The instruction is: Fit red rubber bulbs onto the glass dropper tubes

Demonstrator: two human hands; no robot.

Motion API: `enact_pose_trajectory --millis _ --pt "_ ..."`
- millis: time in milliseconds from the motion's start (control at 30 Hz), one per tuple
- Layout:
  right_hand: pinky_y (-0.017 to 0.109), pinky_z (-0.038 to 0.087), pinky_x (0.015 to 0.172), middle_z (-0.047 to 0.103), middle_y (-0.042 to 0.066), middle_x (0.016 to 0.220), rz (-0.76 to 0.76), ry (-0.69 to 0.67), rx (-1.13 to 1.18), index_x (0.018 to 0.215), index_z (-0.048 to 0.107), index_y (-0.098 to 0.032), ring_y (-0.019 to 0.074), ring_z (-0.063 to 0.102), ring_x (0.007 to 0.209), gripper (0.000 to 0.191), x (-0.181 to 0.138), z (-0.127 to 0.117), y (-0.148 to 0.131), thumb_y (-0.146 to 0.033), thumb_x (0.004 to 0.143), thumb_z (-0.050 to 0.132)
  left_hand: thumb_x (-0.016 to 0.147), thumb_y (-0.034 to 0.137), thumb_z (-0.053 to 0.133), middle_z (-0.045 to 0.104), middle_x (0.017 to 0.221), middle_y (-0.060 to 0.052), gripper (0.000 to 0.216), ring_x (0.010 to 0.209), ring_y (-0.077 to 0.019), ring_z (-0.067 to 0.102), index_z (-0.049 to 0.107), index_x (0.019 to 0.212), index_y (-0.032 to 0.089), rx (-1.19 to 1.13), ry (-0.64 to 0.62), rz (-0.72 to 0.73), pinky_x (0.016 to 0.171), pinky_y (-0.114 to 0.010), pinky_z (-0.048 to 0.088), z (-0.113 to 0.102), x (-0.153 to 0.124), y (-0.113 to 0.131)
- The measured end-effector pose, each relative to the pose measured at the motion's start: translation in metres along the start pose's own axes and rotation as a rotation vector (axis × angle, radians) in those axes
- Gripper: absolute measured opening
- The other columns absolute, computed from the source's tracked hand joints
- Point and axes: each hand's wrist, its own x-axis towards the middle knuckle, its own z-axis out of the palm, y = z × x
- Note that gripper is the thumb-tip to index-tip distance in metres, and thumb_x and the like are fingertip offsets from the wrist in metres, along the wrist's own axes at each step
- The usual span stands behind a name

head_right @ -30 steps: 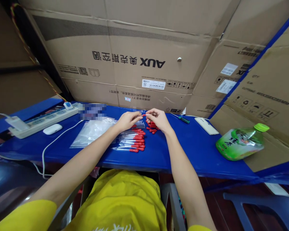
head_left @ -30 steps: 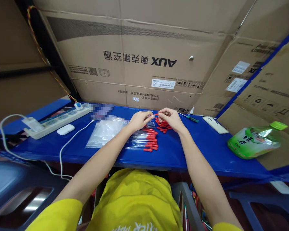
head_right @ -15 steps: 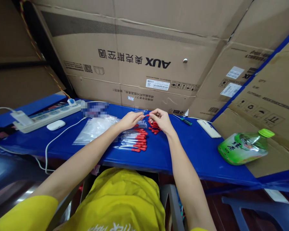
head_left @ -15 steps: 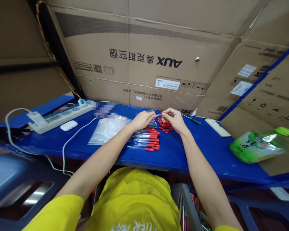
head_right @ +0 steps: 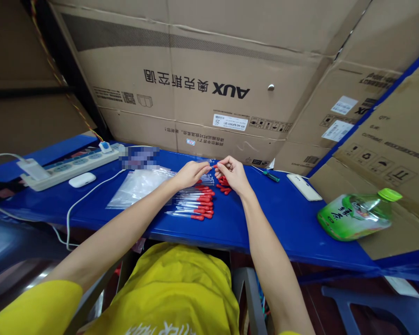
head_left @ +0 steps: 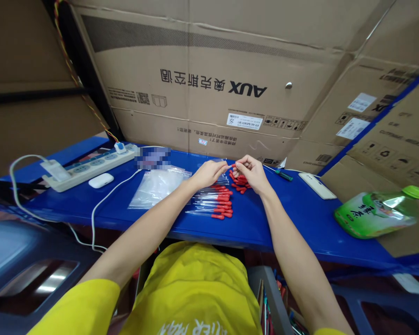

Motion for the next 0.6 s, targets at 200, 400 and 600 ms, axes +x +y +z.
enact_pose_trajectory --millis 200,400,600 --pt "0.032 0.061 0.062 0.073 0.002 0.071 -0.02 0.004 -0.03 0.086 0.064 -0.024 0.017 0.069 0.06 0.054 0.0 0.001 -0.001 -0.071 0.074 0.085 0.114 0.047 0.029 0.07 0.08 -0.006 0.05 0.073 -0.02 0.065 0.065 0.092 0.019 0.029 0.003 0.001 0.068 -0.029 0.036 0.0 0.0 0.0" --pt "0.031 0.059 0.06 0.072 0.001 0.071 -0.04 -0.004 -0.063 0.085 0.062 -0.024 0.0163 0.067 0.058 0.054 -0.001 0.005 0.0 -0.073 0.075 0.083 0.114 0.047 0.029 0.069 0.078 -0.006 0.05 0.072 -0.02 0.066 0.064 0.092 0.019 0.022 0.007 -0.01 0.067 -0.029 0.035 0.001 -0.002 0.0" --pt "0.031 0.057 0.059 0.069 0.0 0.07 -0.08 -0.008 -0.085 0.09 0.065 -0.025 0.0164 0.066 0.059 0.048 0.001 0.001 -0.006 -0.07 0.081 0.08 0.113 0.047 0.036 0.07 0.079 -0.005 0.046 0.07 -0.0178 0.063 0.064 0.089 0.019 -0.028 0.045 -0.057 0.066 -0.028 0.034 -0.001 0.0 0.009"
